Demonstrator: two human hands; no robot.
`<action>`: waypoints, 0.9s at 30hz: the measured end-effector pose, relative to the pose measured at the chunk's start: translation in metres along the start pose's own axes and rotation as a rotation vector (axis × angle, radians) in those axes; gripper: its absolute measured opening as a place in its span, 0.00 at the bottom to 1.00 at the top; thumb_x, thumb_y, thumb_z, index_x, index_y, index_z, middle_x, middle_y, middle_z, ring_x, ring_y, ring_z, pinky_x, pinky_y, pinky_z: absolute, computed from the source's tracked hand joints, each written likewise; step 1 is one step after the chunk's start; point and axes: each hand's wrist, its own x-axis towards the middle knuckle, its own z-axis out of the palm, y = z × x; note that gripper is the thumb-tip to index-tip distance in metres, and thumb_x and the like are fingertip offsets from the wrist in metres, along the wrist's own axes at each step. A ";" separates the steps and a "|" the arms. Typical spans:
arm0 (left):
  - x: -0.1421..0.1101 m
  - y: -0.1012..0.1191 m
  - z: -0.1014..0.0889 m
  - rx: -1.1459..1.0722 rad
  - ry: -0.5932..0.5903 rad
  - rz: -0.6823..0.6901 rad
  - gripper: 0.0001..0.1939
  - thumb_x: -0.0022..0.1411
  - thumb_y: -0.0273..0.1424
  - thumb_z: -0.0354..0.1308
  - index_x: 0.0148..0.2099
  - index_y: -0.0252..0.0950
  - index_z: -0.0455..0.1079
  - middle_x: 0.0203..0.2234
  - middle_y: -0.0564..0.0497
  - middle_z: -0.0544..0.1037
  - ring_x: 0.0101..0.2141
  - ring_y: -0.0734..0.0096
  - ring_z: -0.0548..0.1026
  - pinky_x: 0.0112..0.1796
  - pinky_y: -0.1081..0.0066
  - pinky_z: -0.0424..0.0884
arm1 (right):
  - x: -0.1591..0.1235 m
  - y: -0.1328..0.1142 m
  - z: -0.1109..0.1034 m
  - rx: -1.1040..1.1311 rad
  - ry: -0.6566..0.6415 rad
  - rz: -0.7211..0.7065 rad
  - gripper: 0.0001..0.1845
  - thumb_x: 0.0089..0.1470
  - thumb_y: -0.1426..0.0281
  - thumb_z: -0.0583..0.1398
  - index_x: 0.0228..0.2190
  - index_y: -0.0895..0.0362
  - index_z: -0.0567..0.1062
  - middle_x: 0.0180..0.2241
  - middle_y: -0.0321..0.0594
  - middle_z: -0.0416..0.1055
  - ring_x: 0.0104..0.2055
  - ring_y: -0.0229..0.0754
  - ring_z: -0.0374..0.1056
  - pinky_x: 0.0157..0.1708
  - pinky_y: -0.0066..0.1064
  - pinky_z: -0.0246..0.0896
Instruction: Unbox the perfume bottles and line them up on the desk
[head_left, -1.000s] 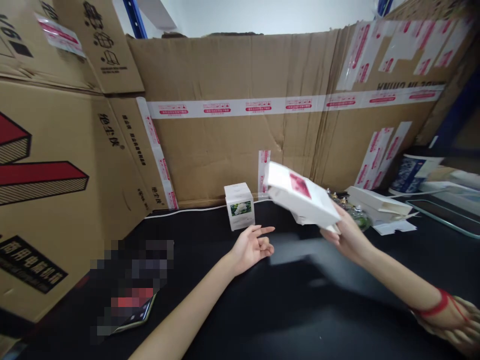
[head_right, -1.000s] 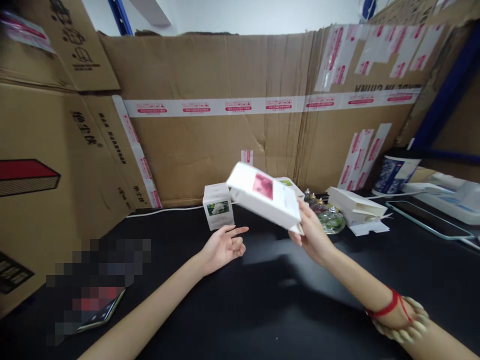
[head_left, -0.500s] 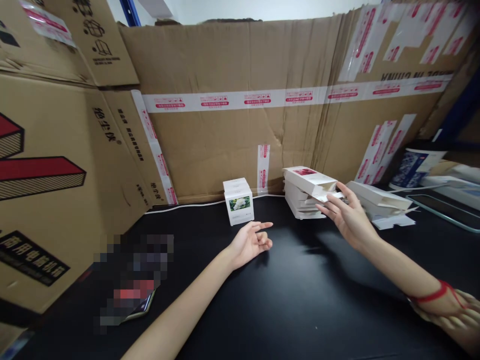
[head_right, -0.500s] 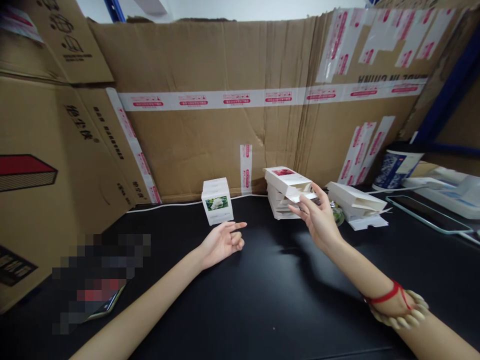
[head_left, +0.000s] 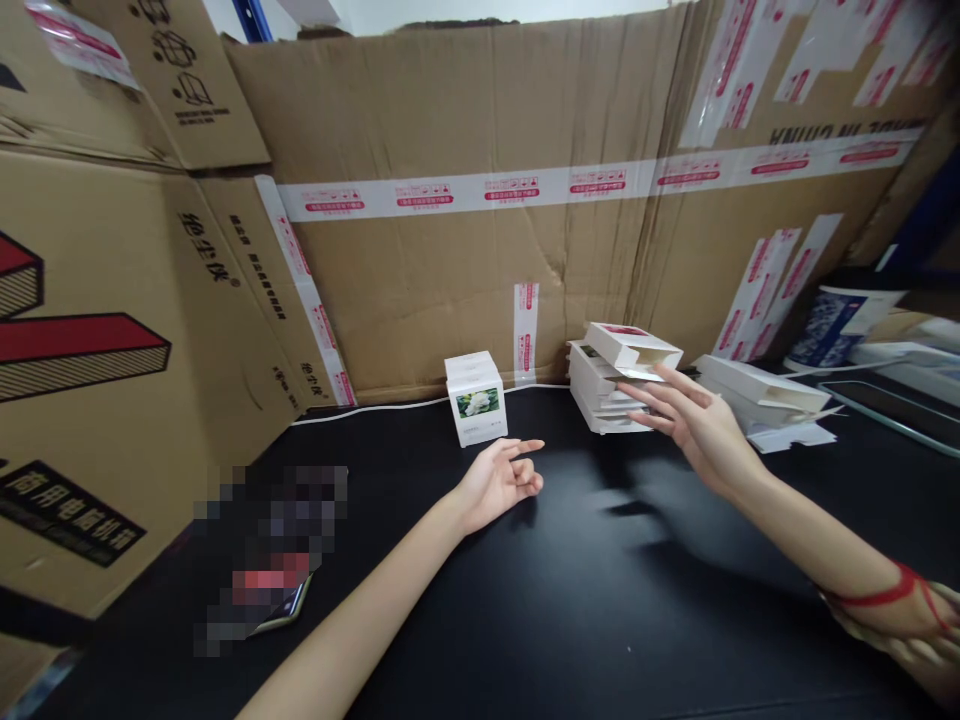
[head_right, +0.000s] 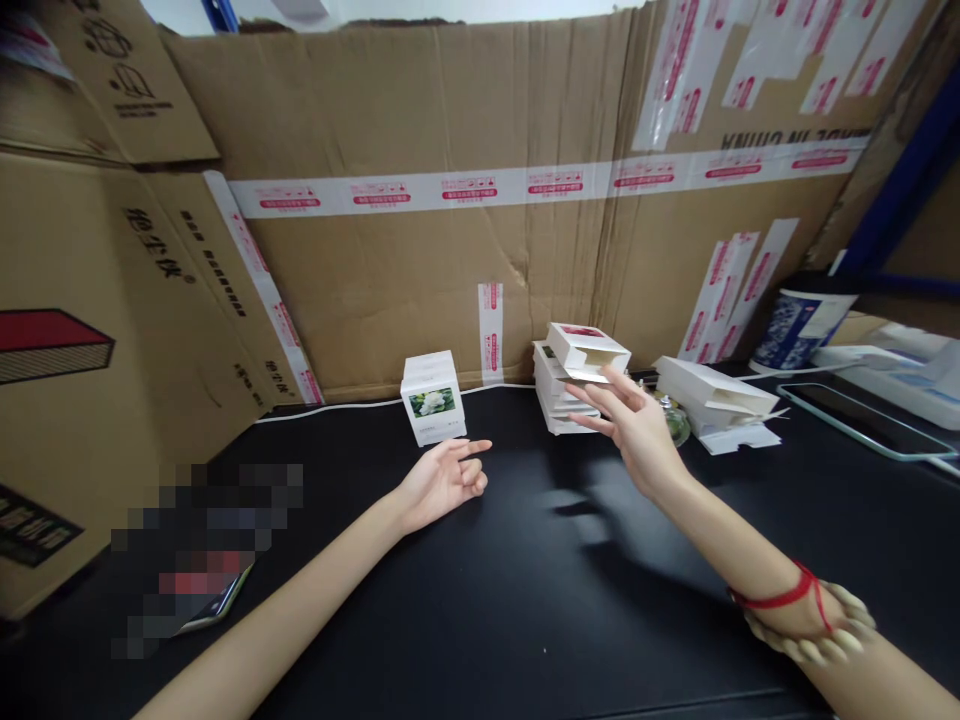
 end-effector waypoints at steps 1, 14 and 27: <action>0.000 0.000 0.000 -0.003 -0.003 0.000 0.15 0.62 0.31 0.43 0.41 0.28 0.67 0.13 0.54 0.62 0.21 0.70 0.68 0.29 0.72 0.63 | -0.001 -0.002 0.001 -0.006 -0.024 0.025 0.22 0.44 0.71 0.62 0.43 0.56 0.66 0.51 0.44 0.65 0.49 0.50 0.67 0.37 0.33 0.74; -0.002 -0.003 -0.001 0.005 -0.003 0.015 0.14 0.60 0.31 0.44 0.41 0.28 0.68 0.13 0.54 0.63 0.21 0.70 0.68 0.29 0.72 0.62 | 0.000 -0.004 -0.001 -0.158 -0.096 0.137 0.23 0.47 0.68 0.57 0.48 0.55 0.66 0.49 0.46 0.66 0.40 0.44 0.72 0.21 0.25 0.71; -0.003 -0.003 0.002 0.042 0.013 0.032 0.15 0.60 0.32 0.43 0.40 0.29 0.67 0.13 0.53 0.63 0.21 0.69 0.68 0.29 0.72 0.62 | 0.012 0.014 -0.013 -0.332 -0.072 -0.126 0.25 0.46 0.60 0.60 0.46 0.57 0.69 0.40 0.43 0.71 0.26 0.35 0.68 0.15 0.24 0.68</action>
